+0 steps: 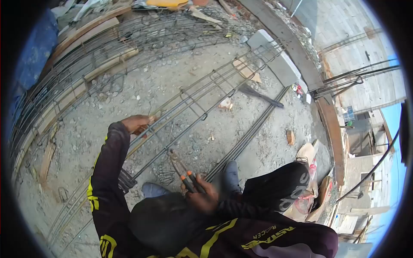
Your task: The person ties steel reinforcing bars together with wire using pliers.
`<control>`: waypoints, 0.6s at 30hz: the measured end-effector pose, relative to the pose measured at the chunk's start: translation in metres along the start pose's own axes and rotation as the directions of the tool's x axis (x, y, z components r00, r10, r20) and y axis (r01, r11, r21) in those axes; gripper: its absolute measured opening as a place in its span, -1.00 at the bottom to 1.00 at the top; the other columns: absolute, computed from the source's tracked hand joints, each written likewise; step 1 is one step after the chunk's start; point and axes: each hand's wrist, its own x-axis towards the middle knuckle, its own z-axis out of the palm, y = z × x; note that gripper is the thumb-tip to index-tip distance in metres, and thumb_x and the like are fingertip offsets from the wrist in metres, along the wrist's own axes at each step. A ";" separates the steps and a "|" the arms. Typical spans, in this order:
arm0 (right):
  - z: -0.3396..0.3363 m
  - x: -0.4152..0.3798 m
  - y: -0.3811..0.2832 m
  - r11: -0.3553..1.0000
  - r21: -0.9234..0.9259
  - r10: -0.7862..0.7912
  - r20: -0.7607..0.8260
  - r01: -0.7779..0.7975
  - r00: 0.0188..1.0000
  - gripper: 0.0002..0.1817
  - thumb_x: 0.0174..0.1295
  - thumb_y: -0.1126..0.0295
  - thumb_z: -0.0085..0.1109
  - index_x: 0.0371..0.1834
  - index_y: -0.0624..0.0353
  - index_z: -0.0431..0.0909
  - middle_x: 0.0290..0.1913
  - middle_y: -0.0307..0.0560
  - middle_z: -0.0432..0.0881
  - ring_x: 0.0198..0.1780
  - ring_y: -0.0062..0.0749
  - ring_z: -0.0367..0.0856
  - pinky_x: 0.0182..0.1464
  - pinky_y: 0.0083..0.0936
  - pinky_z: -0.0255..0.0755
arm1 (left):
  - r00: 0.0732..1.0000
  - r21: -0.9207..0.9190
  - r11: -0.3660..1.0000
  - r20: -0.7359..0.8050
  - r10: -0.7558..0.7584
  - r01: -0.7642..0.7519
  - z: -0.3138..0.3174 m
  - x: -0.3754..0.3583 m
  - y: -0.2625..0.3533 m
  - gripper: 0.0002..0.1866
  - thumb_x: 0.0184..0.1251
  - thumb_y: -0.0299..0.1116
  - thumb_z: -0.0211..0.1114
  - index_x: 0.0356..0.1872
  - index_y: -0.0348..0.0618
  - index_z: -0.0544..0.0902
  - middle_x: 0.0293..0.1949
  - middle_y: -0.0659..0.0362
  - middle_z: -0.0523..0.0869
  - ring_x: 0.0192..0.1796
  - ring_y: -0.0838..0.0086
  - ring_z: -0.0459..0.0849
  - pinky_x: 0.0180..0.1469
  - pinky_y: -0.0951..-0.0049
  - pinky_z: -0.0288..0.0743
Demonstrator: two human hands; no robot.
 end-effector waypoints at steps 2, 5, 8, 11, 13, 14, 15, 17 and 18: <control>0.014 0.001 0.000 0.987 -0.162 -0.040 -0.228 0.003 0.973 -0.28 0.46 -0.32 -0.28 0.28 0.09 0.38 -0.49 -0.32 0.43 -0.67 -0.68 0.33 -0.75 -0.66 0.26 | 0.998 0.021 1.000 -0.064 0.020 -0.019 0.007 -0.011 0.023 -0.11 0.35 0.23 0.25 0.51 -0.20 0.27 -0.02 0.02 0.71 -0.32 0.42 0.71 -0.14 0.39 0.65; -0.009 0.007 -0.010 0.994 -0.108 0.001 0.039 0.003 0.999 -0.43 0.47 -0.16 -0.07 0.21 0.11 0.44 -0.48 -0.18 0.55 -0.61 -0.45 0.51 -0.63 -0.41 0.44 | 0.926 0.399 0.917 -0.352 0.139 0.014 -0.009 0.005 0.003 -0.01 0.14 0.06 0.53 0.47 -0.32 0.28 -0.02 -0.08 0.69 -0.18 0.28 0.75 -0.18 0.25 0.68; -0.036 0.015 -0.011 0.988 0.048 0.144 0.094 -0.149 0.985 -0.49 0.44 -0.31 -0.17 0.27 -0.42 0.51 -0.45 -0.28 0.39 -0.57 -0.57 0.24 -0.58 -0.53 0.21 | 0.370 0.994 -0.104 0.105 0.923 -0.024 0.059 -0.048 0.067 -0.14 0.17 0.22 0.44 0.24 -0.36 0.50 -0.14 -0.08 0.73 -0.18 0.32 0.75 -0.17 0.22 0.67; -0.031 0.014 -0.015 0.985 0.015 0.169 0.067 -0.171 0.983 -0.52 0.44 -0.30 -0.17 0.20 -0.40 0.53 -0.46 -0.28 0.39 -0.58 -0.57 0.23 -0.59 -0.54 0.19 | 0.716 0.882 -0.186 0.462 0.522 -0.433 0.146 -0.092 0.106 -0.06 -0.02 0.15 0.57 0.28 -0.29 0.43 0.07 -0.21 0.57 0.18 -0.01 0.57 0.26 -0.14 0.41; -0.060 0.018 -0.019 0.989 -0.114 0.119 0.177 -0.099 0.977 -0.50 0.47 -0.21 -0.12 0.03 -0.05 0.55 -0.48 -0.24 0.41 -0.63 -0.58 0.22 -0.61 -0.55 0.19 | 0.704 0.815 -0.029 0.516 0.488 -0.578 0.177 -0.079 0.050 -0.22 0.17 -0.39 0.39 0.46 -0.04 0.30 0.00 -0.10 0.65 0.22 0.12 0.57 0.36 0.02 0.33; -0.071 0.015 -0.023 0.981 -0.121 0.165 0.120 -0.151 0.979 -0.51 0.46 -0.16 -0.07 0.00 0.04 0.54 -0.48 -0.25 0.43 -0.63 -0.58 0.25 -0.60 -0.55 0.21 | 0.706 0.845 -0.057 0.479 0.521 -0.532 0.189 -0.070 0.041 -0.30 0.15 -0.36 0.38 0.38 -0.02 0.40 -0.10 -0.05 0.65 0.12 0.12 0.60 0.28 0.01 0.38; -0.082 0.014 -0.029 0.972 -0.120 0.210 0.068 -0.201 0.975 -0.52 0.45 -0.12 -0.01 -0.02 0.12 0.53 -0.48 -0.25 0.45 -0.63 -0.58 0.29 -0.60 -0.54 0.22 | 0.709 0.873 -0.082 0.443 0.549 -0.481 0.195 -0.062 0.034 -0.38 0.13 -0.33 0.38 0.30 -0.01 0.50 -0.20 -0.01 0.65 0.01 0.12 0.62 0.20 0.01 0.44; -0.059 0.004 -0.044 0.909 -0.363 0.156 -0.153 -0.202 0.976 -0.60 0.42 -0.02 0.08 -0.14 0.14 0.57 -0.47 -0.24 0.50 -0.61 -0.57 0.35 -0.59 -0.53 0.25 | 0.696 0.906 -0.022 0.340 0.633 -0.423 0.198 -0.044 0.020 -0.55 0.09 -0.30 0.38 0.08 -0.01 0.62 -0.27 0.05 0.64 -0.09 0.14 0.62 0.06 0.03 0.47; -0.039 -0.003 -0.051 0.857 -0.467 0.104 -0.258 -0.218 0.961 -0.63 0.40 0.03 0.13 -0.20 0.15 0.59 -0.46 -0.24 0.53 -0.60 -0.56 0.38 -0.58 -0.53 0.26 | 0.687 0.916 0.015 0.289 0.667 -0.400 0.199 -0.037 0.014 -0.63 0.07 -0.29 0.38 -0.03 -0.02 0.67 -0.30 0.08 0.63 -0.14 0.15 0.61 -0.01 0.04 0.49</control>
